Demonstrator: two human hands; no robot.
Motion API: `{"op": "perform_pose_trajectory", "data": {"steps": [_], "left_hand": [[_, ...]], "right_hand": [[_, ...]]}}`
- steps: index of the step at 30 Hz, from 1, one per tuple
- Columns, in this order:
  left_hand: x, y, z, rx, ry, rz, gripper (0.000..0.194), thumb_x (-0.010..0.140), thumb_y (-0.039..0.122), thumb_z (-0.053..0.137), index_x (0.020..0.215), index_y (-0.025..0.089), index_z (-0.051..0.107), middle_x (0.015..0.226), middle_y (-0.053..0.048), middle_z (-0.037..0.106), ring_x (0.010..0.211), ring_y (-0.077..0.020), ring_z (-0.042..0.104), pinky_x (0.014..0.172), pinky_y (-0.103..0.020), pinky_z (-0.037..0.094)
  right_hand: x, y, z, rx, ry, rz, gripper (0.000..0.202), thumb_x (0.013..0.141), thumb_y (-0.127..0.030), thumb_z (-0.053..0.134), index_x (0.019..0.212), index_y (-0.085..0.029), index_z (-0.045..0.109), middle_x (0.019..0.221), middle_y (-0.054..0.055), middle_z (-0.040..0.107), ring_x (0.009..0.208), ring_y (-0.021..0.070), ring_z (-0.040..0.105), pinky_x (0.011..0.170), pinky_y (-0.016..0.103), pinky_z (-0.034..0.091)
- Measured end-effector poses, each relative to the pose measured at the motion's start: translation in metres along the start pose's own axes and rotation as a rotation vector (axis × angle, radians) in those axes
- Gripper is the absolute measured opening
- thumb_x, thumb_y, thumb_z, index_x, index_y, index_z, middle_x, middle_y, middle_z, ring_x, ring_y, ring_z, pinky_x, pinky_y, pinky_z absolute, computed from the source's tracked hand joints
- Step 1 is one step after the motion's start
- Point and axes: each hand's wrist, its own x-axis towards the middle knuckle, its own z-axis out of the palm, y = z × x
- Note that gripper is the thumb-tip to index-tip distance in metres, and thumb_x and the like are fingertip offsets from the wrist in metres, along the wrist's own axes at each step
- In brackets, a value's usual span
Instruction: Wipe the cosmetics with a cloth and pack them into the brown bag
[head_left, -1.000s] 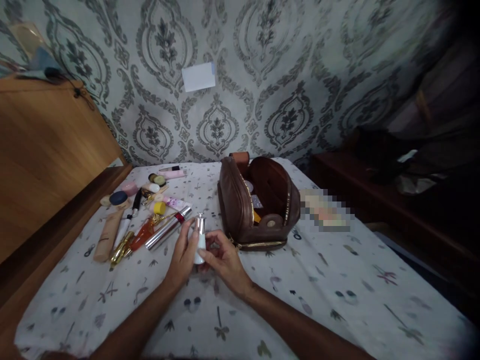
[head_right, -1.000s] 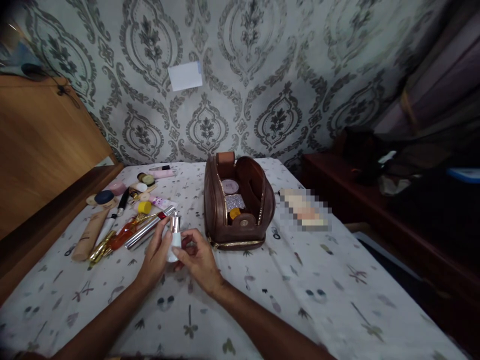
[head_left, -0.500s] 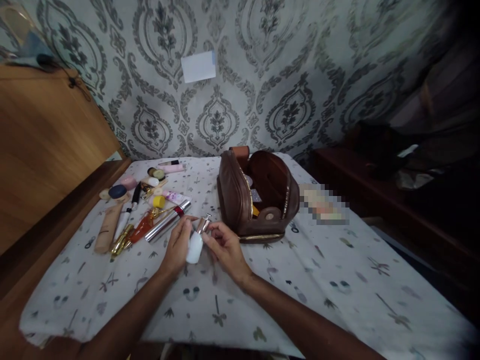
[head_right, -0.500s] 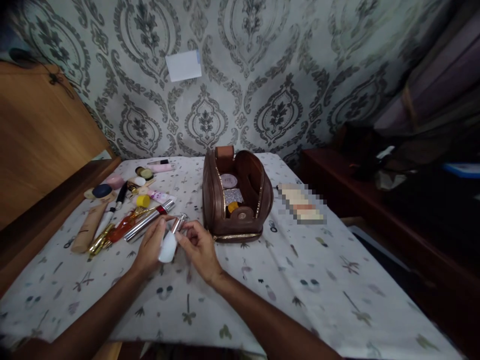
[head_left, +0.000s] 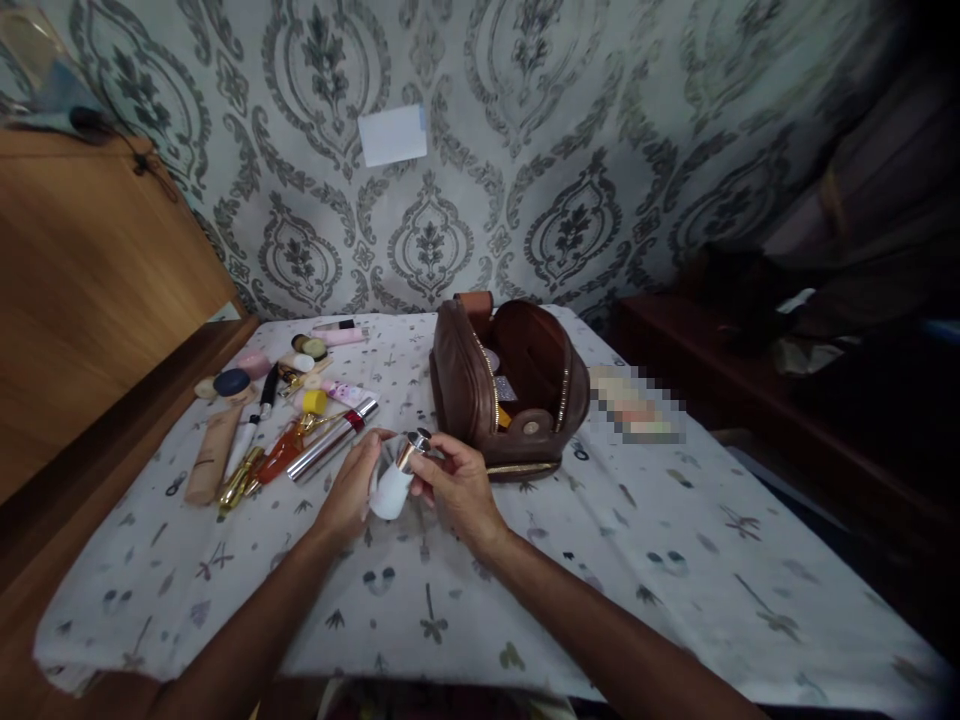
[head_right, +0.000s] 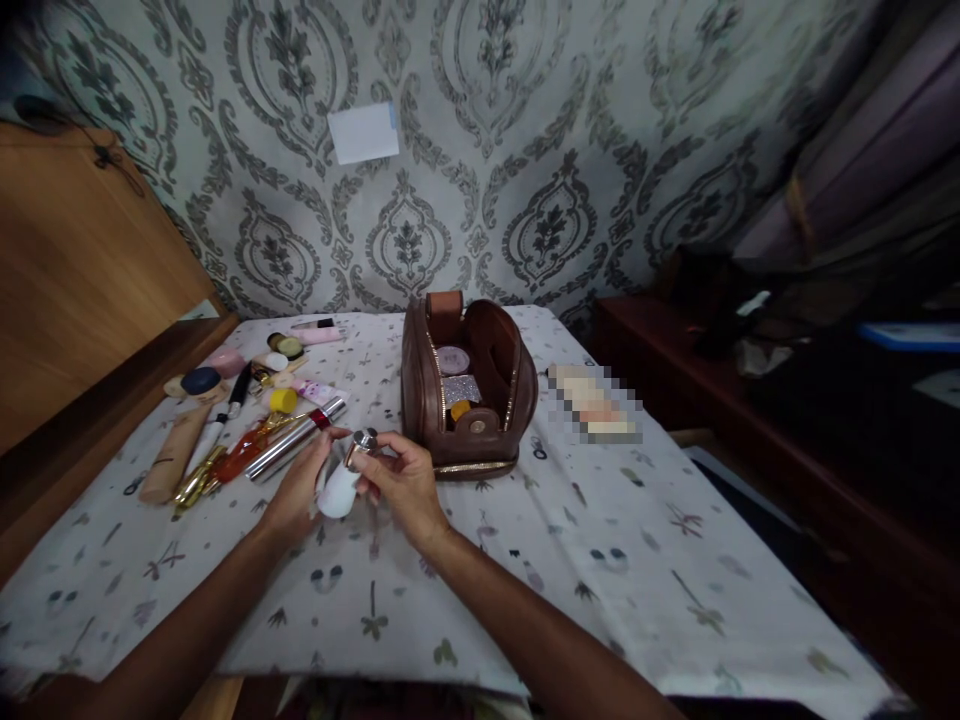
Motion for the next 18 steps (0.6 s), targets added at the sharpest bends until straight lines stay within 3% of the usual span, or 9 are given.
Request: {"op": "perform_pose_trajectory", "data": {"steps": [4, 10, 14, 18], "left_hand": [[0.000, -0.001, 0.003, -0.079, -0.107, -0.154, 0.052, 0.079, 0.065, 0.063, 0.104, 0.020, 0.062, 0.066, 0.001, 0.066, 0.053, -0.0160, 0.062, 0.047, -0.024, 0.046], [0.000, 0.006, 0.006, -0.149, -0.172, -0.203, 0.058, 0.069, 0.068, 0.070, 0.097, 0.019, 0.059, 0.062, 0.000, 0.065, 0.046, -0.0162, 0.060, 0.030, -0.020, 0.038], [0.000, 0.006, 0.005, -0.124, -0.116, -0.239, 0.054, 0.073, 0.067, 0.067, 0.095, 0.018, 0.059, 0.056, 0.002, 0.061, 0.040, -0.0127, 0.056, 0.027, -0.015, 0.029], [-0.001, 0.005, 0.002, -0.187, -0.041, -0.268, 0.047, 0.077, 0.061, 0.067, 0.097, 0.019, 0.061, 0.059, 0.003, 0.061, 0.041, -0.0099, 0.055, 0.031, -0.014, 0.028]], "right_hand": [[-0.002, -0.008, 0.002, -0.005, 0.002, -0.060, 0.035, 0.067, -0.046, 0.083, 0.078, -0.019, 0.063, 0.063, -0.002, 0.063, 0.046, 0.0091, 0.053, 0.040, 0.020, 0.043], [0.001, -0.017, 0.003, 0.027, 0.059, -0.122, 0.037, 0.069, -0.044, 0.082, 0.085, -0.021, 0.058, 0.077, -0.002, 0.065, 0.048, 0.0077, 0.055, 0.040, 0.019, 0.045], [-0.001, -0.030, 0.003, -0.016, -0.026, -0.104, 0.052, 0.071, -0.039, 0.081, 0.114, -0.027, 0.055, 0.089, -0.002, 0.064, 0.052, 0.0097, 0.061, 0.041, 0.020, 0.046], [-0.009, -0.050, 0.002, -0.159, -0.181, -0.120, 0.034, 0.078, -0.037, 0.075, 0.106, -0.024, 0.061, 0.081, -0.001, 0.063, 0.059, 0.0126, 0.064, 0.050, 0.024, 0.052]]}}
